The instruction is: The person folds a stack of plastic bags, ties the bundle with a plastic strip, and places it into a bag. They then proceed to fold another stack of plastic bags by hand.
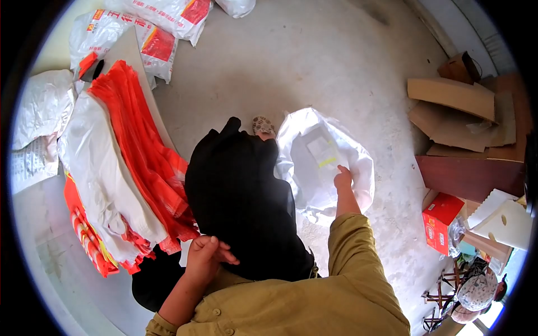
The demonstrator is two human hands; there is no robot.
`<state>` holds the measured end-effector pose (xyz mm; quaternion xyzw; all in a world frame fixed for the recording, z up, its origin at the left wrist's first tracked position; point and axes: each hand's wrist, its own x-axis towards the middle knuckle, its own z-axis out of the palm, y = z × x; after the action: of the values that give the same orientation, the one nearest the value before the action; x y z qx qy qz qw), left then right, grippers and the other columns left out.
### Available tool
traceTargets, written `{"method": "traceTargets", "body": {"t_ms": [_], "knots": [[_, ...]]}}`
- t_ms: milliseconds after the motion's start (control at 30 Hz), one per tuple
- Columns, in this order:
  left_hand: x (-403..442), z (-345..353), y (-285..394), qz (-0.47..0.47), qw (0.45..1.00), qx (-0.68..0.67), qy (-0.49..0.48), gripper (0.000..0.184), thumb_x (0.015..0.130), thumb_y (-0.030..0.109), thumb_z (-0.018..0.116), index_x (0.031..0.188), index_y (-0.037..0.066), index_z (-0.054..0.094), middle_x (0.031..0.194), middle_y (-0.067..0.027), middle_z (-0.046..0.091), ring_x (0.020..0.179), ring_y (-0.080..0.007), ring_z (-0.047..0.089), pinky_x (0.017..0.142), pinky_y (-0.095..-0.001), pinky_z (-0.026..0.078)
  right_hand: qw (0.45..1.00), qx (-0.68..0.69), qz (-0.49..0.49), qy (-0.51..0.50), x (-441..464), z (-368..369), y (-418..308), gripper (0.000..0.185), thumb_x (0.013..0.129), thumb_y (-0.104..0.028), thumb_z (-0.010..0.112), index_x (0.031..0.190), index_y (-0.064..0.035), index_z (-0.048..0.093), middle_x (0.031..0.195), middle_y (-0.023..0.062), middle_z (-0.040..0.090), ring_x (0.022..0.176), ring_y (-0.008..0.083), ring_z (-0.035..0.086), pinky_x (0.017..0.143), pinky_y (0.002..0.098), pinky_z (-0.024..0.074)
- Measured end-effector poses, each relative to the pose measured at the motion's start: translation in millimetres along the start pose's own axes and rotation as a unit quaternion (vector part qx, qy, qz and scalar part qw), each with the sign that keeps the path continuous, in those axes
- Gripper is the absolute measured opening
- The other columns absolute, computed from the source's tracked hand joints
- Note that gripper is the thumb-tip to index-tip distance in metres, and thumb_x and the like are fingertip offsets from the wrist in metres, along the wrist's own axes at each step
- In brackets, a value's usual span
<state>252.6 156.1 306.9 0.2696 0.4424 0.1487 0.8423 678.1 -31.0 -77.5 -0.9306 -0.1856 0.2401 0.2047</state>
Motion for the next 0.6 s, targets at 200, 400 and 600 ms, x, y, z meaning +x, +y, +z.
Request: {"method": "traceTargets", "body": {"t_ms": [200,400,600], "knots": [[0,1,0,0.001,1.000,-0.006,-0.002,0.037,0.106,0.024,0.049,0.093,-0.004,0.068,0.078,-0.0187,0.073,0.069,-0.0321,0.073,0.070,-0.0428,0.062,0.981,-0.178,-0.036,-0.074,-45,2,-23,0.043,0.087,-0.012,0.054,0.128,-0.0171,0.066,0.141,0.0176,0.053,0.128,0.0373,0.051,0.107,0.0476,0.0439],[-1,3,3,-0.013,0.999,0.043,0.021,0.035,0.106,0.026,0.049,0.090,0.001,0.066,0.074,-0.0163,0.071,0.065,-0.0293,0.072,0.066,-0.0474,0.062,0.970,-0.092,-0.056,-0.217,-35,42,13,0.039,0.092,-0.016,0.053,0.128,-0.0152,0.066,0.137,0.0165,0.058,0.126,0.0323,0.055,0.108,0.0416,0.0443],[1,4,5,-0.025,0.999,0.042,0.015,0.035,0.106,0.027,0.049,0.091,0.000,0.067,0.075,-0.0171,0.071,0.068,-0.0296,0.072,0.068,-0.0454,0.062,0.978,-0.044,-0.093,-0.184,-33,21,-33,0.037,0.091,-0.015,0.057,0.127,-0.0108,0.066,0.130,0.0167,0.064,0.124,0.0340,0.058,0.108,0.0388,0.0443]]}}
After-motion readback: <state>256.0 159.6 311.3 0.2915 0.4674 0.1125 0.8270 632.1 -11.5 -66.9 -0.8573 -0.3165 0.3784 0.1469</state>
